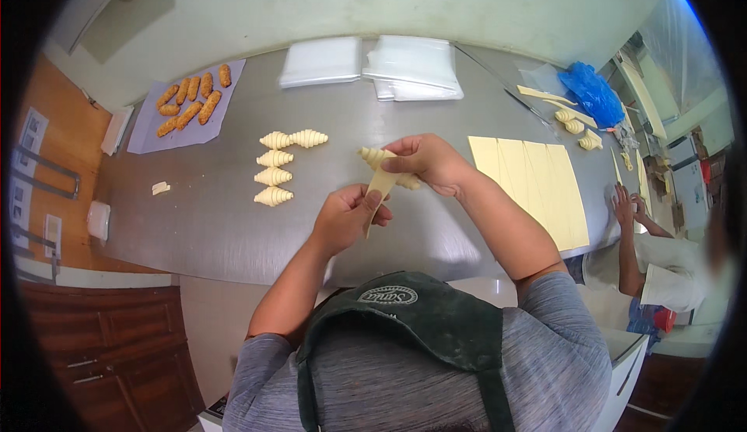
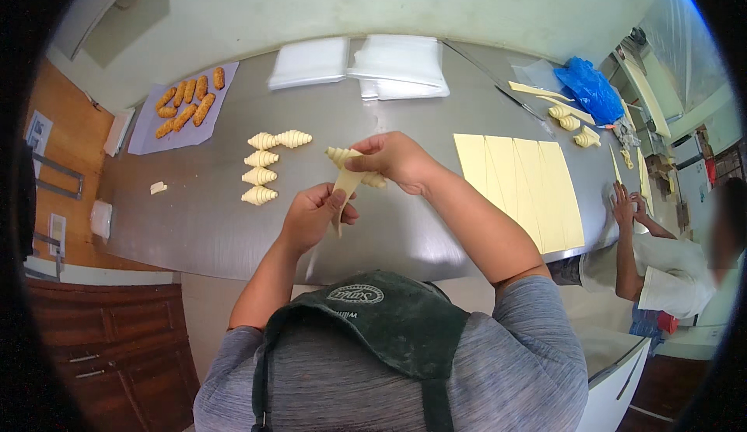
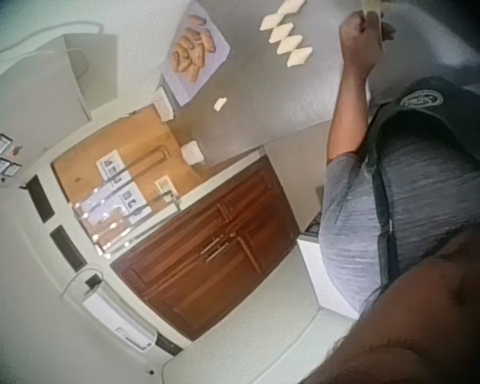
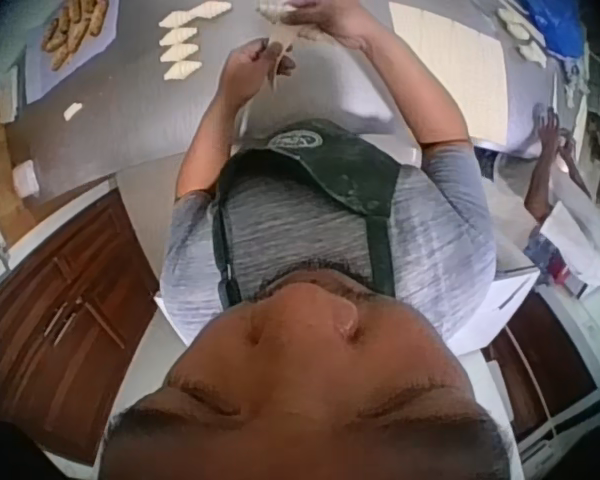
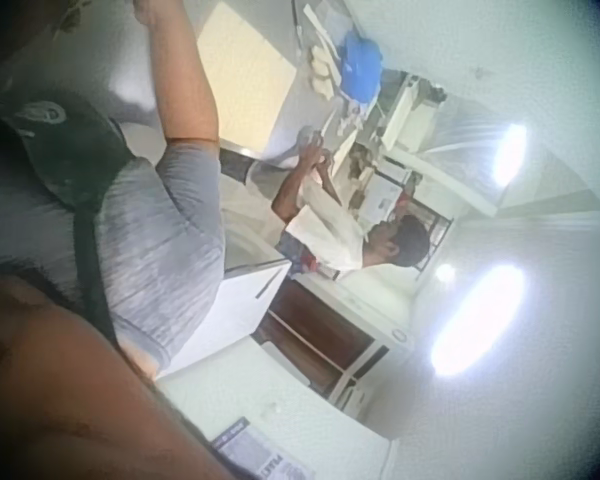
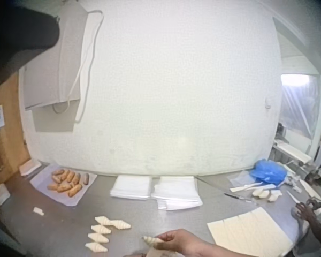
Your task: The person is rolling out and shaping individual croissant dough pieces on a stainless steel work surface in a commercial bakery setting.
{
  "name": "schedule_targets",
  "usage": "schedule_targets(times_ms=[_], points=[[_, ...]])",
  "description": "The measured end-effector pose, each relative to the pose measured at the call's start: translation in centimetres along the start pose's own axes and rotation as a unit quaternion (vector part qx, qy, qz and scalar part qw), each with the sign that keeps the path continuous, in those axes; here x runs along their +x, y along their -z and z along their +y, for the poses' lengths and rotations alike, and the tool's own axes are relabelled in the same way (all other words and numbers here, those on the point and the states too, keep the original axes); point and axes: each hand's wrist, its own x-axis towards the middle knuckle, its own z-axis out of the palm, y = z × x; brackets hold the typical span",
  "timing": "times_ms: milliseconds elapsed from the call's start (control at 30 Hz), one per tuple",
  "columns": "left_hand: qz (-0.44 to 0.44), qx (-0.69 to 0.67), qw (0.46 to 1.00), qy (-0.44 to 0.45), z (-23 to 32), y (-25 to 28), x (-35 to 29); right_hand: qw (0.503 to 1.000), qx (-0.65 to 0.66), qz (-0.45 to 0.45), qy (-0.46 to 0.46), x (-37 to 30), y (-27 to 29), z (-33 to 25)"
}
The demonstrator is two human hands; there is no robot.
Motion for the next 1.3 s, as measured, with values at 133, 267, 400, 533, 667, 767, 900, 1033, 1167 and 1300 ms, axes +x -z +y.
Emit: schedule_targets(times_ms=[133, 267, 400, 533, 667, 767, 900, 1033, 1167, 1300], points=[[0.036, 0.015, 0.999, -0.021, -2.2, -0.9, -1.4, 0.988, 0.134, -0.059, -0.054, -2.2, -0.2, 2.0], [0.053, 0.058, 0.997, -0.012, -3.6, -1.1, -2.8, 0.976, 0.180, -0.092, -0.083, -3.4, -1.3, 3.8], [0.060, 0.082, 0.995, -0.003, -4.0, -1.5, -4.5, 0.991, 0.069, -0.096, -0.059, -4.3, -2.6, 4.6], [0.076, 0.064, 0.995, 0.000, -4.4, -1.7, -5.6, 0.985, 0.093, -0.120, -0.088, -4.4, -2.6, 4.8], [0.089, 0.071, 0.994, 0.001, -4.6, -1.6, -6.2, 0.978, 0.113, -0.145, -0.099, -4.0, -2.8, 5.9], [0.098, 0.105, 0.989, 0.014, -4.4, -1.6, -6.6, 0.970, 0.136, -0.173, -0.105, -4.2, -3.6, 6.1], [0.106, 0.131, 0.985, 0.024, -4.3, -1.7, -7.3, 0.978, 0.072, -0.175, -0.086, -4.3, -4.4, 6.5], [0.119, 0.117, 0.986, 0.008, -5.2, -1.2, -7.7, 0.975, 0.115, -0.169, -0.087, -4.3, -4.0, 5.6], [0.125, 0.140, 0.982, 0.022, -5.0, -1.3, -7.5, 0.974, 0.086, -0.181, -0.108, -4.1, -4.0, 6.0], [0.130, 0.165, 0.977, 0.039, -4.8, -1.5, -7.7, 0.980, 0.029, -0.182, -0.081, -4.2, -4.2, 6.3]])
